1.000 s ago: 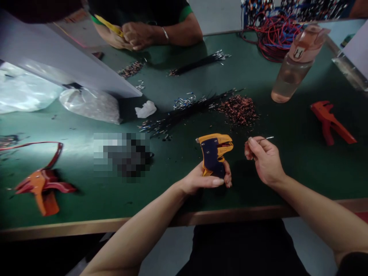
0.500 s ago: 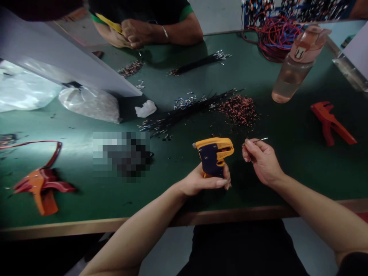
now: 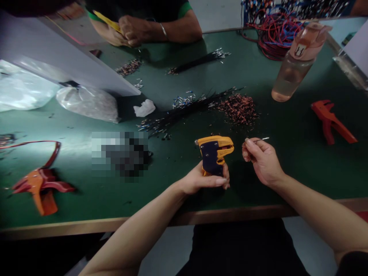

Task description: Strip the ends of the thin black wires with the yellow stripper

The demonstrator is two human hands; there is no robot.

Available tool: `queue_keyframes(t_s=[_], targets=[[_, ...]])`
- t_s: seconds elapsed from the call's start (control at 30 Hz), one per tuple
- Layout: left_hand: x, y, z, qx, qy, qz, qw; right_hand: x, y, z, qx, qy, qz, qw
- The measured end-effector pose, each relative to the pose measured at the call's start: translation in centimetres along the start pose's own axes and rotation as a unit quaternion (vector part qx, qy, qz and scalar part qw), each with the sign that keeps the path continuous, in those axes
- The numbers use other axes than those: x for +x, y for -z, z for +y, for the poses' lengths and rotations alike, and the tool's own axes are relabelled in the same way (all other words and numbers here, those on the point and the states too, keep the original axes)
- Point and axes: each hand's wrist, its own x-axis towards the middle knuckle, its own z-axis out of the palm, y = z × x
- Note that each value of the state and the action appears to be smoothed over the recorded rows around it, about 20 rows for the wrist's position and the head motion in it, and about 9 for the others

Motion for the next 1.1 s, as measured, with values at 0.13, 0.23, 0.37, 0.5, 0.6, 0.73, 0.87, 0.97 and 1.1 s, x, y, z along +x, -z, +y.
queue_keyframes(t_s=[0.13, 0.23, 0.37, 0.5, 0.6, 0.73, 0.87, 0.97, 1.1], targets=[[0.0, -0.1, 0.1, 0.014, -0.007, -0.006, 1.000, 0.0, -0.1, 0.1, 0.016, -0.005, 0.011, 1.000], [0.0, -0.3, 0.3, 0.025, -0.009, 0.002, 1.000, 0.0, 0.0, 0.2, 0.015, -0.011, 0.009, 1.000], [0.0, -0.5, 0.5, 0.026, -0.002, 0.018, 1.000, -0.1, -0.1, 0.1, 0.019, -0.021, 0.006, 1.000], [-0.1, -0.8, 0.5, 0.025, 0.004, 0.027, 0.999, -0.2, -0.3, -0.1, 0.040, -0.038, 0.023, 0.998], [-0.1, -1.3, 0.2, 0.013, -0.008, 0.059, 0.998, -0.3, -0.5, -0.3, 0.043, -0.045, 0.033, 0.997], [0.2, -1.5, -0.5, -0.034, -0.029, 0.091, 0.995, -0.2, -0.7, -0.3, 0.036, -0.051, 0.052, 0.997], [0.3, -0.7, -0.5, -0.099, -0.053, 0.011, 0.994, 0.1, -0.6, -0.3, 0.023, -0.024, 0.066, 0.997], [0.3, -0.1, -0.2, -0.132, -0.103, 0.006, 0.986, 0.2, -0.5, -0.1, 0.005, -0.010, 0.066, 0.998], [0.6, 0.3, -0.3, -0.152, -0.129, 0.042, 0.979, 0.1, -0.1, 0.2, -0.053, 0.039, 0.050, 0.997]])
